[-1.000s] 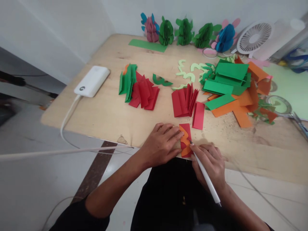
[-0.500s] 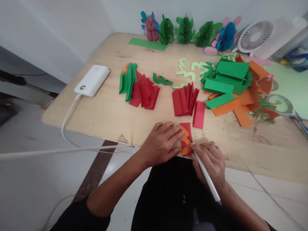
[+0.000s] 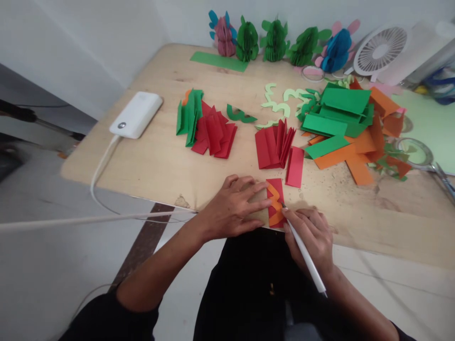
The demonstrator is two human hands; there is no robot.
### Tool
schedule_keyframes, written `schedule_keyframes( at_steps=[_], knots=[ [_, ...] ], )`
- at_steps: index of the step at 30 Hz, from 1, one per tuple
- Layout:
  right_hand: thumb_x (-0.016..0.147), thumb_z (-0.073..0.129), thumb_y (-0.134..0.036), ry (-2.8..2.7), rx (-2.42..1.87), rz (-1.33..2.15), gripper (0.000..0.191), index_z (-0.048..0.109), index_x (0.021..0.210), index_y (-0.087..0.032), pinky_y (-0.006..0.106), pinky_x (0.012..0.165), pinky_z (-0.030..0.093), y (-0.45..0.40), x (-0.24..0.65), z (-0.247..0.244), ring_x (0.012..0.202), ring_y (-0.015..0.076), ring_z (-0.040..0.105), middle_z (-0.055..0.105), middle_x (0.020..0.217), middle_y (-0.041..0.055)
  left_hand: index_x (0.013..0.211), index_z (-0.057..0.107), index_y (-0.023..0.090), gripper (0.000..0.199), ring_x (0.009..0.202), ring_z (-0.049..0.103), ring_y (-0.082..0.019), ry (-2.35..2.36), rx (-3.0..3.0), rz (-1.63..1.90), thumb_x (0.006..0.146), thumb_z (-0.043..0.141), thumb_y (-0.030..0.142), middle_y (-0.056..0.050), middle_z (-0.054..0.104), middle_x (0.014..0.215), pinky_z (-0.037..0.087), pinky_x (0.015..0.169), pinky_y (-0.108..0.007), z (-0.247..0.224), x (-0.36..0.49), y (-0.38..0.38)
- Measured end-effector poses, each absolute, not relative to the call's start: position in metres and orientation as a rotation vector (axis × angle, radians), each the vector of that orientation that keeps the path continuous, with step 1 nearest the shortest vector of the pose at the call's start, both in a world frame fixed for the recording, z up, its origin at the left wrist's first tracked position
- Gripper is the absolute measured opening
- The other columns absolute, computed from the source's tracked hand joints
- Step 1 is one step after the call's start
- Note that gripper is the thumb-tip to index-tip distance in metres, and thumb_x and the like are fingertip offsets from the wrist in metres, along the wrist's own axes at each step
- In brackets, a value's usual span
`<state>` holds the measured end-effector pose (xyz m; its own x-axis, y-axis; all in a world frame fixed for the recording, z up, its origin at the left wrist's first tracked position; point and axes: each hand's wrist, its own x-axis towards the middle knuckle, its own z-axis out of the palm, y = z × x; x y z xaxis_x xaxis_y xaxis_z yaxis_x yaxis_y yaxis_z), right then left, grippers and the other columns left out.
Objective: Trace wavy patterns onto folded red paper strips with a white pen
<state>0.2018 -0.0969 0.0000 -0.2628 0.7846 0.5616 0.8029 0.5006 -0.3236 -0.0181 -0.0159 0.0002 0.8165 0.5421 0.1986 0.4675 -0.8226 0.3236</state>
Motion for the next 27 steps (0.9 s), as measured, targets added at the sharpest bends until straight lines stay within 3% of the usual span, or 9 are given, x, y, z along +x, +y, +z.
schedule_keyframes(
  at_steps=[7,15,18,23,27],
  knots=[
    [0.088,0.059,-0.009,-2.068,-1.306,0.010,0.033,0.061,0.120,-0.018,0.038,0.073,0.049,-0.099,0.204,-0.001,0.080,0.0227,0.064,0.073,0.083,0.0061,0.128,0.060,0.027,0.044,0.124,0.042,-0.034,0.730,2.742,0.395,0.090,0.056,0.049,-0.012,0.049,0.146,0.030,0.102,-0.054,-0.001,-0.023,-0.012],
    [0.091,0.056,-0.015,-1.820,-1.394,0.411,0.022,0.066,0.109,-0.021,0.036,0.081,0.054,-0.084,0.198,0.018,0.089,0.0199,0.069,0.075,0.101,0.0065,0.126,0.061,0.025,0.042,0.126,0.041,-0.036,0.749,2.732,0.336,0.093,0.052,0.049,-0.012,0.047,0.148,0.029,0.101,-0.054,0.002,-0.022,-0.012],
    [0.093,0.056,-0.022,-1.703,-1.469,0.567,0.015,0.068,0.102,-0.023,0.034,0.084,0.055,-0.072,0.192,0.020,0.093,0.0196,0.070,0.075,0.099,0.0048,0.128,0.059,0.026,0.043,0.125,0.042,-0.035,0.746,2.744,0.323,0.093,0.052,0.050,-0.011,0.047,0.148,0.030,0.100,-0.052,0.003,-0.022,-0.012],
    [0.089,0.059,-0.028,-1.613,-1.624,0.688,0.012,0.067,0.097,-0.024,0.030,0.072,0.055,-0.060,0.185,0.016,0.080,0.0171,0.070,0.074,0.089,0.0017,0.134,0.055,0.026,0.047,0.124,0.042,-0.035,0.728,2.756,0.357,0.092,0.053,0.048,-0.012,0.047,0.148,0.030,0.098,-0.051,0.001,-0.023,-0.012],
    [0.089,0.059,-0.028,-1.626,-1.627,0.698,0.010,0.066,0.093,-0.025,0.031,0.072,0.054,-0.057,0.183,0.015,0.079,0.0173,0.070,0.074,0.086,0.0010,0.134,0.055,0.025,0.047,0.123,0.041,-0.035,0.727,2.749,0.397,0.092,0.054,0.047,-0.013,0.047,0.147,0.031,0.098,-0.051,0.000,-0.023,-0.012]
  ],
)
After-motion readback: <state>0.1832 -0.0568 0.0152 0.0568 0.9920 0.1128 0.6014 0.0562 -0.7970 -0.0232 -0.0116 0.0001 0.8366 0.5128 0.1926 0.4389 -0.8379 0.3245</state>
